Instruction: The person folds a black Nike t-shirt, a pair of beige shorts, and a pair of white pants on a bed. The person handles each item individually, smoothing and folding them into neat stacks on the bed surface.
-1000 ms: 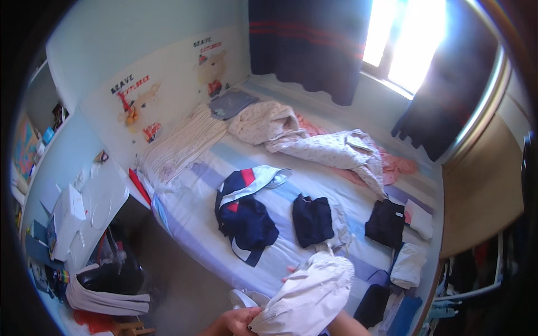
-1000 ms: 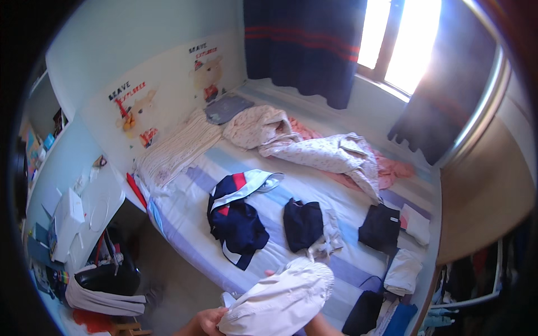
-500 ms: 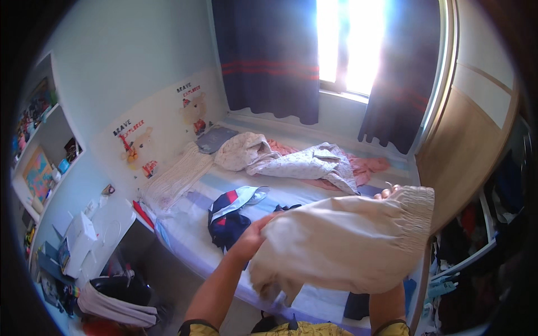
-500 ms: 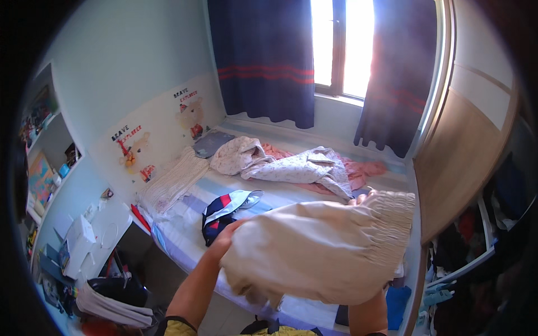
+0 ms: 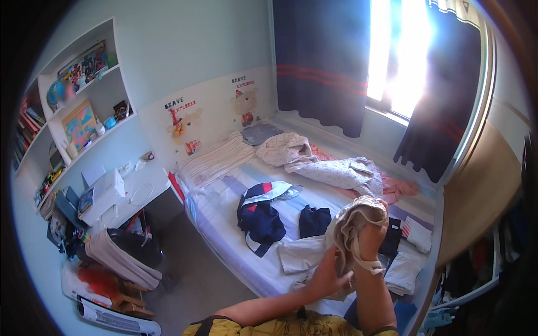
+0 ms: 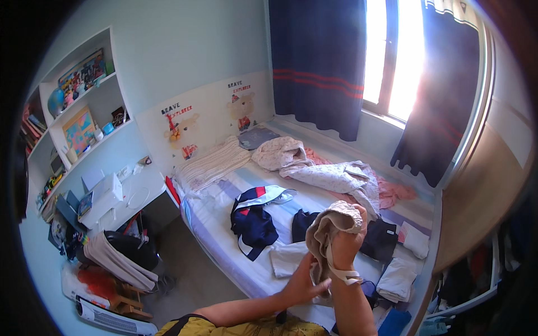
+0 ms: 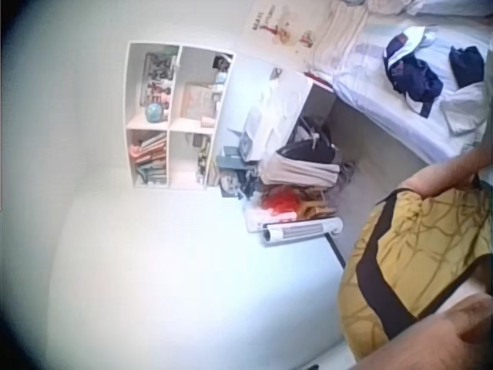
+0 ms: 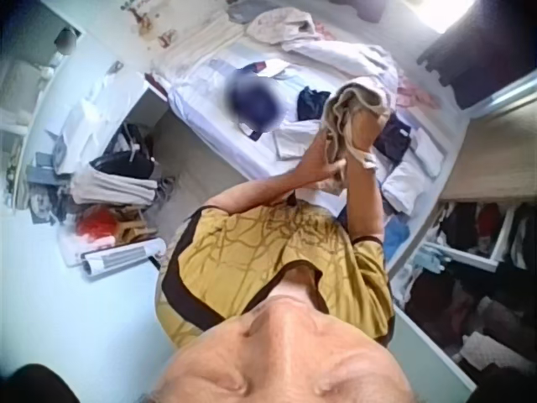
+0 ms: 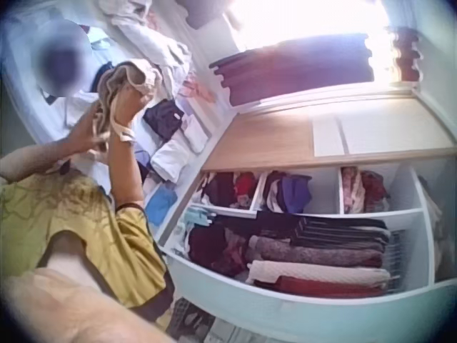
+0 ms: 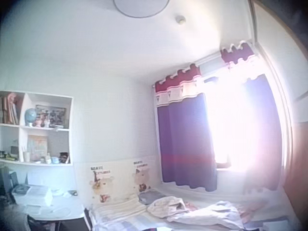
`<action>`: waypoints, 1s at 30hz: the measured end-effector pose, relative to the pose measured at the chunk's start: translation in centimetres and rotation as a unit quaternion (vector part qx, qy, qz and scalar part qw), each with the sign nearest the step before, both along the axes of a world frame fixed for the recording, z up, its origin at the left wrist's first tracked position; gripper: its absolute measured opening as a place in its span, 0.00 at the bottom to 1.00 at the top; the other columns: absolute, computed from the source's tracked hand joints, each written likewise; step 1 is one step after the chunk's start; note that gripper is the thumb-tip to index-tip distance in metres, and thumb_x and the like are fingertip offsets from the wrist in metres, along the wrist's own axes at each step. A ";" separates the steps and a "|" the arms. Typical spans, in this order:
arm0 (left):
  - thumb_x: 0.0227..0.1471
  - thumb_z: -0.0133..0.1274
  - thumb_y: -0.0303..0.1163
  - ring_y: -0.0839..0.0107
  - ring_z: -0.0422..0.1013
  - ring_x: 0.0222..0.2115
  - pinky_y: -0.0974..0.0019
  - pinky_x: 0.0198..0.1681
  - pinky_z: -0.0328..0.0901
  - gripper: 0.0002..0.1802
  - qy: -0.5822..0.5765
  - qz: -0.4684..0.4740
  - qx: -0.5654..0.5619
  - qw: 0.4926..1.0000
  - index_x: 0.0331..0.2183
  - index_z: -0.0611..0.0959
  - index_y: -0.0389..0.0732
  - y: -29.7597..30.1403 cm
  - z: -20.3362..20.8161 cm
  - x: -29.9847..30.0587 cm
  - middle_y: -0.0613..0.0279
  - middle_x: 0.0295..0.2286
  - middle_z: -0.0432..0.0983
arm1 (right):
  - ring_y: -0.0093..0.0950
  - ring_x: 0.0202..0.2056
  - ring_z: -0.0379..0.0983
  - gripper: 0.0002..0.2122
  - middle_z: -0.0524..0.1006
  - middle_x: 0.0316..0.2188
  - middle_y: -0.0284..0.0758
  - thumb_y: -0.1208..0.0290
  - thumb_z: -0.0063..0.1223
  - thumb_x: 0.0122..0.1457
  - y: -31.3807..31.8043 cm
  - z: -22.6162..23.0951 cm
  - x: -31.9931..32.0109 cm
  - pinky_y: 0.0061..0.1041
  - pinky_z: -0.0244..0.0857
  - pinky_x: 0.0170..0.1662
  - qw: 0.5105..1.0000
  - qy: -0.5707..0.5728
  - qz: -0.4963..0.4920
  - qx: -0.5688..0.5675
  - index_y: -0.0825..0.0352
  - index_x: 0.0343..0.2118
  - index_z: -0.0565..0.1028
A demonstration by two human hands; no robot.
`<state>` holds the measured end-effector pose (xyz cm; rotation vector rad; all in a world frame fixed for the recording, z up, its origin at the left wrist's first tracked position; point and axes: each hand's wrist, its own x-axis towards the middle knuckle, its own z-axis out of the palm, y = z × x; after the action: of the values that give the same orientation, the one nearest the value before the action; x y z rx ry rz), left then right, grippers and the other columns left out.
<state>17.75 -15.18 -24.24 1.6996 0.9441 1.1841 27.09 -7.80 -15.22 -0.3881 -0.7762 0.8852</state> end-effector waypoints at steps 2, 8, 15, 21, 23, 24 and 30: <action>0.43 0.63 0.33 0.55 0.64 0.52 0.57 0.53 0.60 0.44 -0.043 0.047 -0.002 0.998 0.57 0.57 0.37 0.9 0.7 -0.6 0.47 0.50 0.64 | 0.22 0.32 0.74 0.09 0.75 0.32 0.34 0.69 0.49 0.60 -0.5 1.8 -0.6 0.19 0.70 0.34 0.999 -0.047 -0.015 -0.009 0.65 0.40 0.68; 0.44 0.61 0.31 0.60 0.77 0.36 0.64 0.39 0.69 0.26 0.051 0.139 0.081 0.986 0.47 0.75 0.41 4.3 3.9 -6.3 0.51 0.33 0.79 | 0.17 0.33 0.70 0.09 0.73 0.31 0.28 0.81 0.48 0.55 0.8 4.4 1.1 0.16 0.65 0.38 0.992 -0.123 -0.010 0.002 0.65 0.39 0.71; 0.47 0.49 0.20 0.71 0.76 0.35 0.68 0.41 0.67 0.16 0.128 -0.011 0.064 0.990 0.41 0.81 0.36 8.5 9.9 -17.4 0.54 0.34 0.80 | 0.21 0.38 0.72 0.18 0.76 0.36 0.31 0.81 0.57 0.50 2.0 4.9 8.6 0.21 0.67 0.43 0.902 -0.420 0.055 -0.084 0.68 0.45 0.72; 0.45 0.51 0.14 0.71 0.74 0.35 0.69 0.42 0.67 0.22 0.338 -0.080 0.087 0.934 0.43 0.80 0.42 9.1 18.3 -18.1 0.59 0.32 0.80 | 0.25 0.42 0.73 0.30 0.73 0.46 0.36 0.79 0.62 0.47 -0.2 4.8 8.3 0.27 0.68 0.46 0.870 -0.478 0.056 -0.103 0.65 0.56 0.64; 0.44 0.51 0.13 0.72 0.73 0.33 0.69 0.42 0.67 0.24 0.387 -0.090 0.103 0.912 0.43 0.80 0.44 9.7 19.9 -17.6 0.60 0.31 0.79 | 0.26 0.45 0.71 0.34 0.71 0.47 0.36 0.80 0.63 0.45 -0.2 3.9 7.6 0.28 0.69 0.44 0.844 -0.527 0.051 -0.084 0.60 0.57 0.63; 0.44 0.50 0.12 0.71 0.73 0.33 0.69 0.41 0.67 0.24 0.404 -0.088 0.102 0.905 0.43 0.80 0.45 9.9 20.8 -17.4 0.60 0.30 0.79 | 0.27 0.45 0.71 0.34 0.72 0.46 0.35 0.80 0.63 0.45 -0.4 3.9 7.0 0.28 0.69 0.44 0.811 -0.582 0.015 -0.060 0.58 0.57 0.63; 0.44 0.50 0.12 0.69 0.73 0.31 0.67 0.41 0.68 0.27 0.474 -0.063 0.152 0.865 0.45 0.80 0.48 10.4 25.3 -16.7 0.58 0.30 0.79 | 0.35 0.38 0.73 0.20 0.74 0.38 0.36 0.78 0.62 0.47 0.3 3.9 6.4 0.30 0.70 0.39 0.751 -0.627 -0.099 0.182 0.60 0.45 0.74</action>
<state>1.05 -4.76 1.04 2.6368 1.2034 0.3483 33.47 -7.45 -11.31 -0.7006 -2.0733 0.1236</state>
